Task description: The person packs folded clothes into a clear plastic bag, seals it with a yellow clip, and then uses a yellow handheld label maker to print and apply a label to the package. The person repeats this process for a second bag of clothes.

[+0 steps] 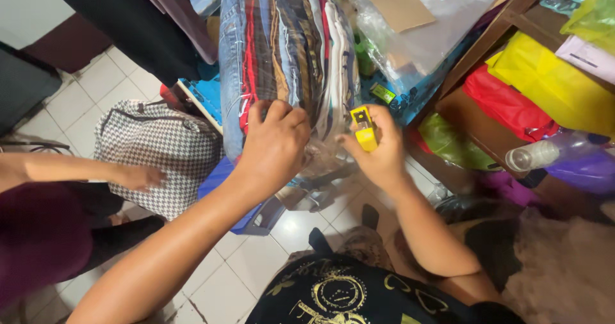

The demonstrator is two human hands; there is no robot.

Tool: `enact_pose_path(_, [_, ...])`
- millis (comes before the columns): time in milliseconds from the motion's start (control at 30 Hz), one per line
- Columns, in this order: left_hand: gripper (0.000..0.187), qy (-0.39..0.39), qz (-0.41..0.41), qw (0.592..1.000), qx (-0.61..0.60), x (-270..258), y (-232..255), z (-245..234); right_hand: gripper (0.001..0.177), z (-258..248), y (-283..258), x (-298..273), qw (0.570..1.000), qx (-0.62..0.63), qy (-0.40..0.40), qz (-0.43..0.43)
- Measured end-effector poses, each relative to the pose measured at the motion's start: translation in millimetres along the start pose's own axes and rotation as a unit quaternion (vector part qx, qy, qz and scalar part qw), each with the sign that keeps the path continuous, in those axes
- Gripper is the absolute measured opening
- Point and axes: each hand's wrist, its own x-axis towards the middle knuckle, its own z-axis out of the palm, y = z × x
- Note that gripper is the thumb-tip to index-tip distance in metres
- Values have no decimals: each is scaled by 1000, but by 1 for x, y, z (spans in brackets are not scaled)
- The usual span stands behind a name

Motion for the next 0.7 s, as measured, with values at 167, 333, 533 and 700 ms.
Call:
enact_pose_path(167, [26, 12, 14, 1000, -19, 0, -1, -2, 67, -5, -37, 10, 958, -223, -142, -114])
enact_pose_path(333, [19, 14, 23, 999, -29, -4, -3, 1, 66, 13, -46, 6, 935, -294, -151, -128])
enact_pose_path(533, [23, 14, 35, 997, -61, -4, -6, 0, 54, 15, -53, 6, 925, -320, -136, -151])
enact_pose_path(700, [19, 0, 58, 996, -70, -8, -6, 2, 45, 25, -55, 3, 922, -338, -108, -155])
